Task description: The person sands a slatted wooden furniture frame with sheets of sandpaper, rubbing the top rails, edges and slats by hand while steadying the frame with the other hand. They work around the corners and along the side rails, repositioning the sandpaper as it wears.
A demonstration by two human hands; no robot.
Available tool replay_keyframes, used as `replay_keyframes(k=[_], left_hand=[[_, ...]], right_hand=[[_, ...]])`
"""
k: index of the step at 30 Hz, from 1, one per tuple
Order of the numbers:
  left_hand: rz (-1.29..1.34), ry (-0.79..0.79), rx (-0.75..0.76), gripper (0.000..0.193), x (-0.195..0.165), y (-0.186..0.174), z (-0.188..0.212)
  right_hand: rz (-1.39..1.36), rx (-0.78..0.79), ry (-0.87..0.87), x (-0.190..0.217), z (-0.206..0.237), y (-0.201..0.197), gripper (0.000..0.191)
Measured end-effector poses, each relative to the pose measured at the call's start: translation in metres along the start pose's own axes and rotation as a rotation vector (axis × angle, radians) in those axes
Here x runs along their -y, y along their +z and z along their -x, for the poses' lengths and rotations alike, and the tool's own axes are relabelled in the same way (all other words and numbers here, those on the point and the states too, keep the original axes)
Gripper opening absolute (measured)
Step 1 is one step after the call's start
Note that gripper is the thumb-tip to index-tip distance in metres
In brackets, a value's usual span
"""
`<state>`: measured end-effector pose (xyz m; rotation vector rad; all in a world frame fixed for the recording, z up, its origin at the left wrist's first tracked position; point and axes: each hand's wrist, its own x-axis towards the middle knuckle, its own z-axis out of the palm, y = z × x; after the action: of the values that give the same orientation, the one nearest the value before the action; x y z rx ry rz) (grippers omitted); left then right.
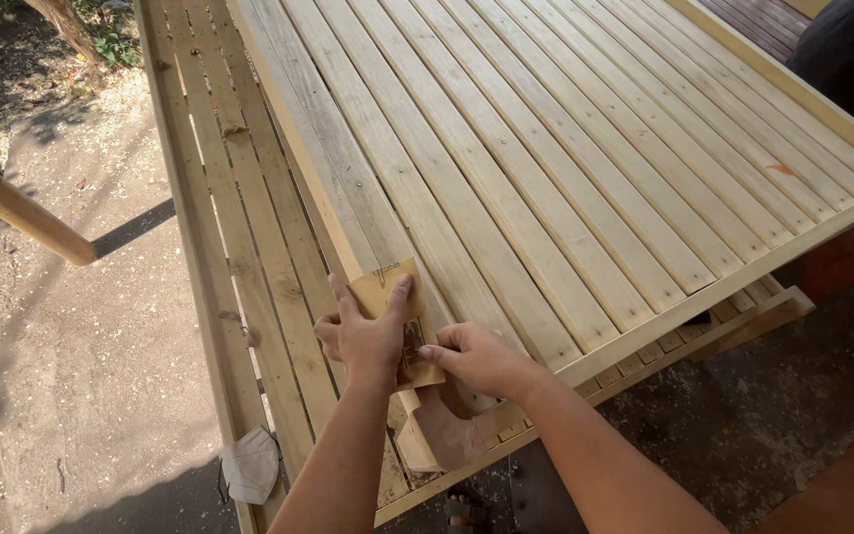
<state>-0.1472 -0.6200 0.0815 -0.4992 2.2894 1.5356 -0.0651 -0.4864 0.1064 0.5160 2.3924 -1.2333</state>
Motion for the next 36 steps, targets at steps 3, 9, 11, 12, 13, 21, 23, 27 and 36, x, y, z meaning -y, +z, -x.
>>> replay_keyframes(k=[3, 9, 11, 12, 13, 21, 23, 27, 36], left_hand=[[-0.063, 0.002, 0.003, 0.125, 0.004, 0.002, 0.007], [-0.152, 0.14, -0.062, 0.122, 0.004, 0.004, 0.021], [-0.303, 0.119, -0.022, 0.126, 0.002, 0.005, 0.029], [-0.377, 0.104, -0.004, 0.128, 0.001, 0.005, 0.034], [-0.363, 0.124, -0.017, 0.13, 0.0, 0.005, 0.038], [-0.558, -0.022, 0.057, 0.096, -0.007, 0.01, 0.052], [-0.561, 0.057, -0.026, 0.084, -0.011, 0.014, 0.039], [-0.525, 0.232, -0.146, 0.073, -0.028, 0.02, -0.016], [-0.644, 0.196, -0.21, 0.075, -0.101, 0.019, -0.151]], right_hand=[[0.108, 0.112, 0.073, 0.008, 0.009, -0.01, 0.044], [0.207, 0.143, -0.007, 0.02, 0.011, -0.02, 0.037], [0.3, 0.14, -0.06, 0.018, 0.007, -0.022, 0.032], [0.399, 0.15, -0.068, 0.016, 0.005, -0.022, 0.029], [0.499, 0.156, -0.08, 0.014, 0.002, -0.026, 0.027], [0.294, -0.287, -0.472, -0.021, -0.043, -0.047, 0.033], [0.331, -0.344, -0.563, -0.022, -0.062, -0.041, 0.045], [0.499, -0.311, -0.579, -0.011, -0.098, -0.027, 0.06], [0.656, -0.278, -0.404, 0.032, -0.148, -0.019, 0.065]])
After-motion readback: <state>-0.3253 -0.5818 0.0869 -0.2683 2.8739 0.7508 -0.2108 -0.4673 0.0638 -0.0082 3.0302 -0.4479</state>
